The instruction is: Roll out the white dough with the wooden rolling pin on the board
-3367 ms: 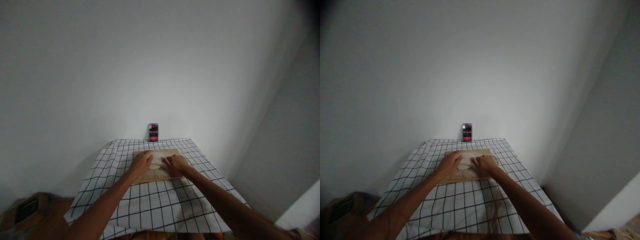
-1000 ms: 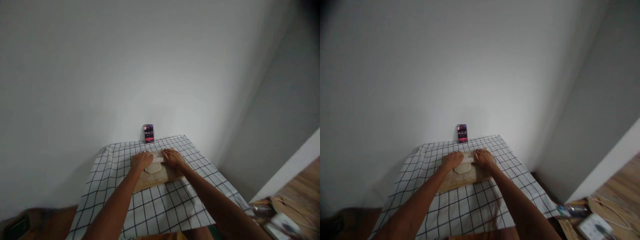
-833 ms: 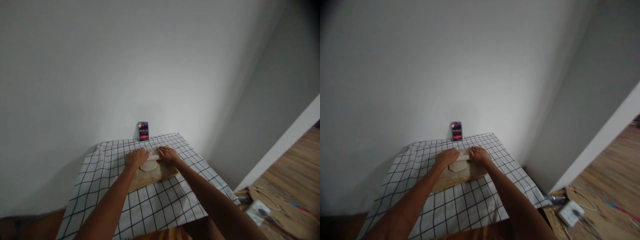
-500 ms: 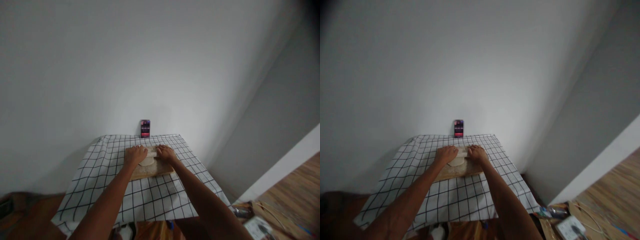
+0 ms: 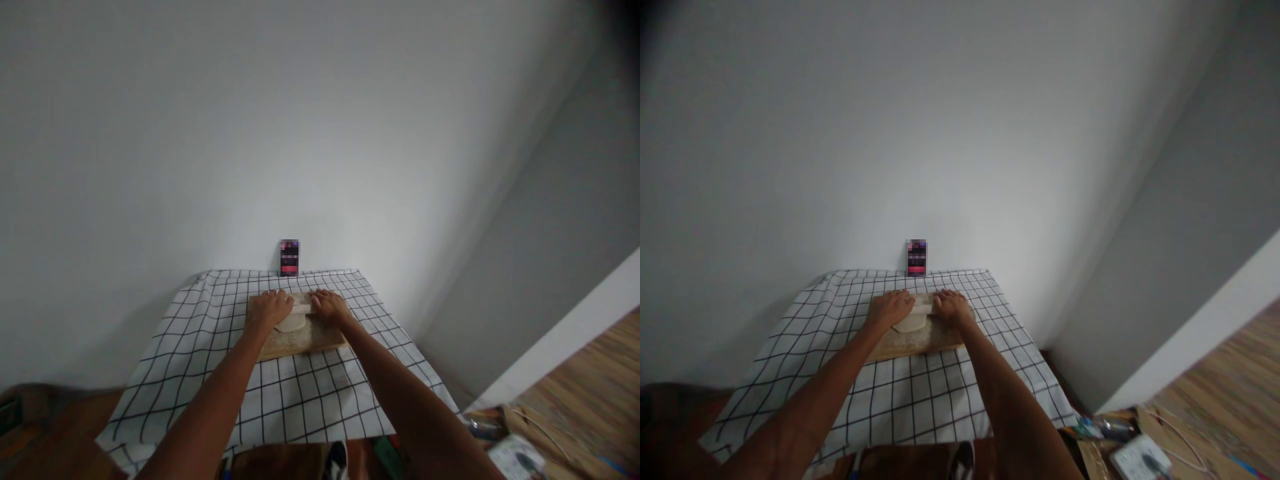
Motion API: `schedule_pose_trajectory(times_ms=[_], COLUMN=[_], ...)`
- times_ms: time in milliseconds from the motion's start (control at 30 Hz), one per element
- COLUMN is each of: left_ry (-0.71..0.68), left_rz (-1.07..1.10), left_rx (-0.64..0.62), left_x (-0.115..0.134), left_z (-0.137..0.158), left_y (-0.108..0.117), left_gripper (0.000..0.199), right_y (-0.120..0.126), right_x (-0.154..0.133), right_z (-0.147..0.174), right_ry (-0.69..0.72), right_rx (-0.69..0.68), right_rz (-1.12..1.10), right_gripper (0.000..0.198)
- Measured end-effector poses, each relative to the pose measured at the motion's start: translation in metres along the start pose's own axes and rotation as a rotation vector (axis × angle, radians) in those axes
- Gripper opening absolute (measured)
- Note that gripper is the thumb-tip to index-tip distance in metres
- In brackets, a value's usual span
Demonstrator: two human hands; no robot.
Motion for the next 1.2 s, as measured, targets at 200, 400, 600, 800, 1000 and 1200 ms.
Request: schedule_pose_trajectory(times_ms=[200, 400, 600, 800, 1000, 1200], left_ry=[0.009, 0.020, 0.031, 0.019, -0.014, -0.017], left_rz=[0.008, -0.009, -0.023, -0.030, -0.030, 0.004], left_rx=[-0.033, -0.104, -0.124, -0.121, -0.107, -0.104], left_x=[-0.005, -0.014, -0.017, -0.013, -0.010, -0.009], left_z=[-0.005, -0.014, -0.014, -0.010, -0.011, -0.006], left_y=[-0.011, -0.026, -0.027, -0.019, -0.014, -0.011], left_gripper=[0.044, 0.041, 0.043, 0.042, 0.040, 0.040], right_y=[-0.001, -0.001, 0.001, -0.001, 0.002, 0.010], right_x=[0.002, 0.001, -0.001, 0.000, -0.001, -0.003], right_z=[-0.001, -0.001, 0.000, -0.002, 0.000, 0.009], right_ry=[-0.009, -0.017, -0.021, -0.027, -0.034, -0.100], right_rx=[-0.008, 0.010, 0.050, 0.071, 0.068, -0.027], right_rz=[-0.006, -0.009, -0.029, -0.022, -0.029, -0.054], right_gripper=[0.043, 0.041, 0.040, 0.038, 0.041, 0.047])
Point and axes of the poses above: each hand's wrist, its own z-axis away from the middle knuckle, its own y-axis out of the back of the hand, x = y × z, the point moved 8 cm from there along -z, towards the middle knuckle, and after that the axes turned 6 degrees about x, right-handed, at the moved point
